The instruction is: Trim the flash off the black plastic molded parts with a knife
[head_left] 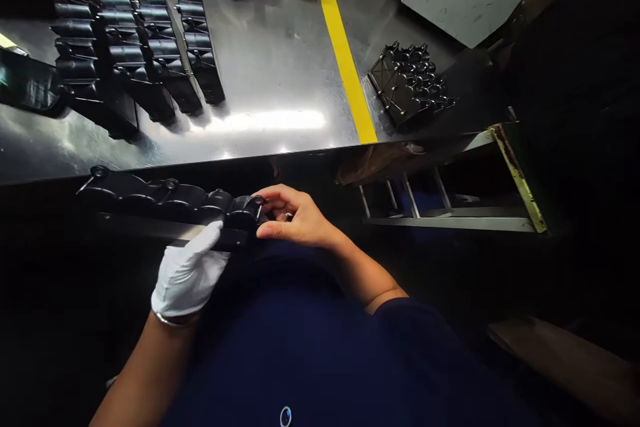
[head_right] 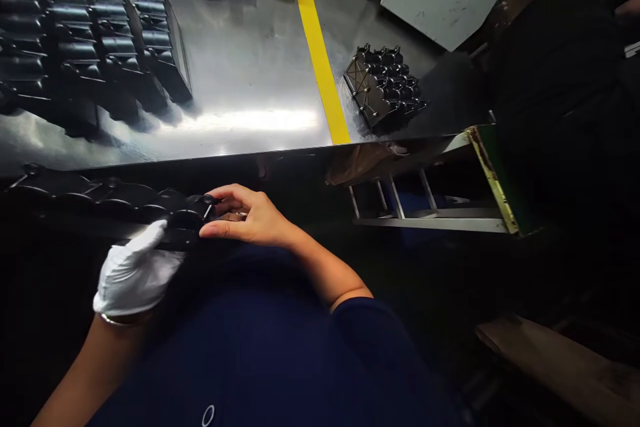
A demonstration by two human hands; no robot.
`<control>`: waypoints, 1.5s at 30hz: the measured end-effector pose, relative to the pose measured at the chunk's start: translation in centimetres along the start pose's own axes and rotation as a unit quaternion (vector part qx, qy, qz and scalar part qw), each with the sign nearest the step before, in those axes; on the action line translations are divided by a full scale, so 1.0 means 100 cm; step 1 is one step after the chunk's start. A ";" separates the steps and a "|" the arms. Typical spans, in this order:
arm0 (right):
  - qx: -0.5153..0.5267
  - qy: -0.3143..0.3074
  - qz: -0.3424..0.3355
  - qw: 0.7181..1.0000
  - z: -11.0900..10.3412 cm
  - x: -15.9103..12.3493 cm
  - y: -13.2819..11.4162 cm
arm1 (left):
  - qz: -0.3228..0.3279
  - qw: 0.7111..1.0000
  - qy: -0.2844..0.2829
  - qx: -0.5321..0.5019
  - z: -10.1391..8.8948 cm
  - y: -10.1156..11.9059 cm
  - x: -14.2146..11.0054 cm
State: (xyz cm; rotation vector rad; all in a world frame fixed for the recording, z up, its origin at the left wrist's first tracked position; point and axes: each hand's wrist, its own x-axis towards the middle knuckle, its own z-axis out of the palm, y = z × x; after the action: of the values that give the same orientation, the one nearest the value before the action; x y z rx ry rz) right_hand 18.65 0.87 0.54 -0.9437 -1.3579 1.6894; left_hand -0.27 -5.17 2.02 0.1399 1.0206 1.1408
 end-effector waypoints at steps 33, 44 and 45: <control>-0.463 -0.208 -0.307 0.805 -0.021 -0.020 -0.041 | -0.044 0.997 -0.008 -0.058 0.004 -0.022 -0.017; -0.525 -0.054 -0.386 0.756 -0.018 -0.015 -0.028 | -0.120 0.971 0.101 -0.182 0.010 -0.022 -0.014; -0.533 -0.049 -0.386 0.751 -0.017 -0.015 -0.028 | -0.119 0.970 0.103 -0.183 0.010 -0.023 -0.014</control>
State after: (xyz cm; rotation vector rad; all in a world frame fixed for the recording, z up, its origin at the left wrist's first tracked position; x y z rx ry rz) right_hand 21.15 0.70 3.13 -0.6382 -2.4032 0.2249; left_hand 1.95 -6.98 2.10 -0.3932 0.9613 1.1171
